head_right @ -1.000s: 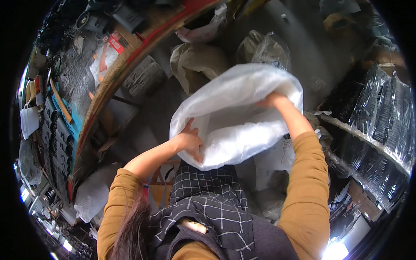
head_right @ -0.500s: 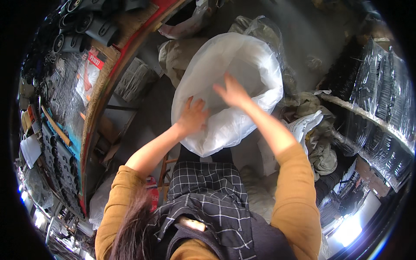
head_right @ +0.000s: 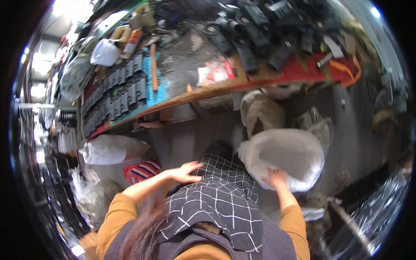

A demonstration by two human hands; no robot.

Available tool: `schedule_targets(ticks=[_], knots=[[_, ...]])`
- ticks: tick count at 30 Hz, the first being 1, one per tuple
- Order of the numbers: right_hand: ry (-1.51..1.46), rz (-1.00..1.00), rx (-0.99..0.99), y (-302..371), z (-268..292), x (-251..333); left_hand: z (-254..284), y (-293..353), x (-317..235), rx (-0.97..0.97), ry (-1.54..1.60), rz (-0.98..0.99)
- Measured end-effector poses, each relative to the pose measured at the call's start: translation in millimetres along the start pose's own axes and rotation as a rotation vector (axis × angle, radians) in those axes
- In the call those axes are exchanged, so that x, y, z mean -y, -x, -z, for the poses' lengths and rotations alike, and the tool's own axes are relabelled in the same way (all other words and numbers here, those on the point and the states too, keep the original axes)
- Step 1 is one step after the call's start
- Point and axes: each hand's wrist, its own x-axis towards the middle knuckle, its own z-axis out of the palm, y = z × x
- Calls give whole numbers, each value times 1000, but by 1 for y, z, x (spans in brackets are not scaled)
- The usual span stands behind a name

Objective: The person assembles small black plastic components by inserting circular pieces into cylindrical housings. They use a white plastic tool to press the pieces into place and arrange the assembled units on a tray. The person also retrieves a large white bag and handles larger black plastic parts.

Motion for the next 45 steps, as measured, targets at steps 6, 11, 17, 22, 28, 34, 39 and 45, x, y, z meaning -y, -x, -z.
schedule_targets(ticks=[6,11,17,22,28,34,39,45], knots=[[100,-167,213,-22,30,-22,-75,87,31,-364,1175,9],[62,27,-50,-64,139,36,24,83,52,-647,753,270],[-312,553,-623,-114,303,239,254,26,79,-1362,250,21],[-367,566,-536,-114,366,328,354,-41,79,-1201,-1,345],[-444,356,-513,-101,366,317,396,-29,104,-1106,706,166],[-388,379,-724,-134,389,277,390,32,97,-1346,451,98],[-296,202,-915,-169,412,237,413,66,99,-1467,442,121],[-319,224,-982,-161,390,224,524,58,139,-1524,460,41]])
